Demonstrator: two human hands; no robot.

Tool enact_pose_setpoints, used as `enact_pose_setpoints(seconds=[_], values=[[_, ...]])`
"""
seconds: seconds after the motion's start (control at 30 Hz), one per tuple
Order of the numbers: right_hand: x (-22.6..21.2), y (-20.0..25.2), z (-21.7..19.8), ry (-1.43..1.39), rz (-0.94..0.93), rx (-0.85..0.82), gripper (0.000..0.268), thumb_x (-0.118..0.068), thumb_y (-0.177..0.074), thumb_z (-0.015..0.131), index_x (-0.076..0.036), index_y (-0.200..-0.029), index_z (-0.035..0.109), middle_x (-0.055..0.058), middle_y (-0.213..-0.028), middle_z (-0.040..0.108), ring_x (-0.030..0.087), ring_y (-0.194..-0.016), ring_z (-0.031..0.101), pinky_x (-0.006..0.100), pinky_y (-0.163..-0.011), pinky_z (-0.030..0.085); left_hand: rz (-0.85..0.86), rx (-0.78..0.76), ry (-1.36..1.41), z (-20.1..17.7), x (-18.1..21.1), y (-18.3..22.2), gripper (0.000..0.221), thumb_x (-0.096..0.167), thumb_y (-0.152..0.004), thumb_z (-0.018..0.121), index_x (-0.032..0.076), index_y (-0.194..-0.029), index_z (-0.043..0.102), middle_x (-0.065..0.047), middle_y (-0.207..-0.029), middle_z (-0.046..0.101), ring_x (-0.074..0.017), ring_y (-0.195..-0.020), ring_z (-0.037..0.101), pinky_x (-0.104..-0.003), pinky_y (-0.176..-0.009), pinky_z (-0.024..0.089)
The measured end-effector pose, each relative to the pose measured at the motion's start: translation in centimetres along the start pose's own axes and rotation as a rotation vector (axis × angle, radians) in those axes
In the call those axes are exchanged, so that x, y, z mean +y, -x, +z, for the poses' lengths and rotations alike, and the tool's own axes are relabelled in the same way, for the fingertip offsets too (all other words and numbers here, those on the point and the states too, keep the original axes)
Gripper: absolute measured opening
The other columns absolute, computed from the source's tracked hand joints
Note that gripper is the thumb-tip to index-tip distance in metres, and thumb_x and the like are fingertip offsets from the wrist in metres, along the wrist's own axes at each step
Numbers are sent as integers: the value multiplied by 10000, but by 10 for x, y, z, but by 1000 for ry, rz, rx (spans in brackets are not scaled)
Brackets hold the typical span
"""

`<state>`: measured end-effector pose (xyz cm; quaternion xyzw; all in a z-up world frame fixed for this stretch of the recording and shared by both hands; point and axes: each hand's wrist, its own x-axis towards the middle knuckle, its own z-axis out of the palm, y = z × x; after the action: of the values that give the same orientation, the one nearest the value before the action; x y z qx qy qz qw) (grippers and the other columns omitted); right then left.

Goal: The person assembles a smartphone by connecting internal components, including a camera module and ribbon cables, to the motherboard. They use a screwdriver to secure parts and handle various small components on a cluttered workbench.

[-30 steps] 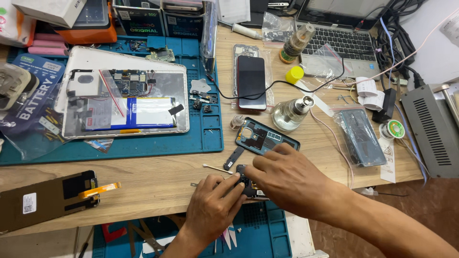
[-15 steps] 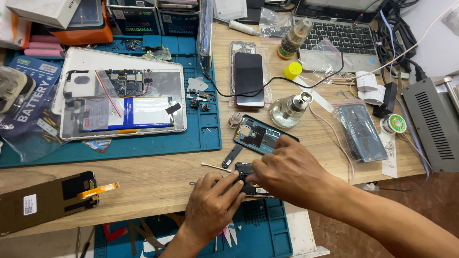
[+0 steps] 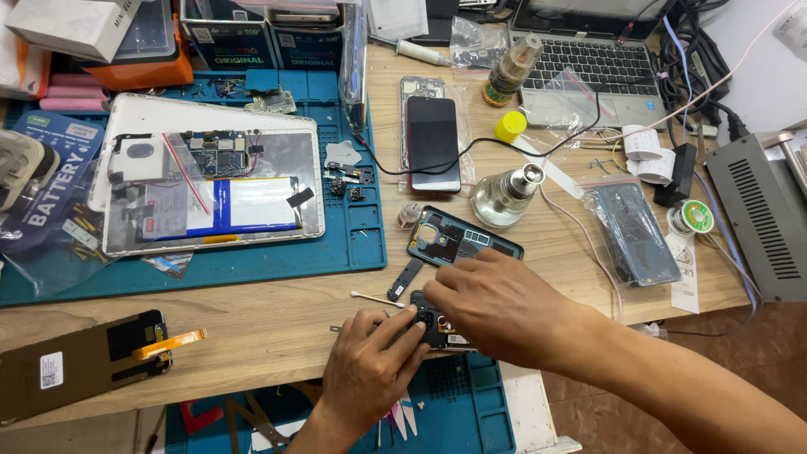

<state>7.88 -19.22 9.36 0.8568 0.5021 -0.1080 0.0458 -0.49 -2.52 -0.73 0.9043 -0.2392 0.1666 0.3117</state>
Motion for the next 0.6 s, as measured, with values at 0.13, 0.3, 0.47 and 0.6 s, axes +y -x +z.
enact_pose_setpoints(seconds=[0.13, 0.3, 0.47, 0.6], values=[[-6, -3, -3, 82, 21, -96, 280, -289, -919, 582, -127, -725, 462, 19, -490, 547, 239, -380, 543, 362, -510, 387, 2, -1, 2, -2, 1, -2, 226, 232, -827, 634, 70, -981, 666, -108, -1054, 637, -250, -803, 493, -382, -559, 431], [2, -4, 9, 48, -57, 64, 161, 29, -703, 513, -116, -675, 449, 26, -531, 534, 262, -415, 540, 354, -479, 388, -16, 0, 8, -1, 1, -1, 233, 242, -819, 644, 82, -987, 666, -102, -1065, 638, -255, -825, 499, -390, -580, 437], [12, 10, -2, -63, -6, 187, 169, -197, -844, 614, -125, -732, 511, 11, -608, 574, 247, -485, 556, 373, -542, 430, -11, 2, 5, 0, 1, 0, 241, 240, -806, 656, 80, -987, 668, -104, -1065, 641, -252, -814, 499, -394, -603, 445], [23, 51, -22, -341, 246, 816, 113, -22, -726, 727, -32, -812, 655, 54, -756, 670, 179, -686, 633, 288, -668, 488, -11, 5, -7, 4, -2, 3, 269, 247, -790, 669, 78, -999, 672, -99, -1066, 645, -239, -814, 496, -383, -621, 455]])
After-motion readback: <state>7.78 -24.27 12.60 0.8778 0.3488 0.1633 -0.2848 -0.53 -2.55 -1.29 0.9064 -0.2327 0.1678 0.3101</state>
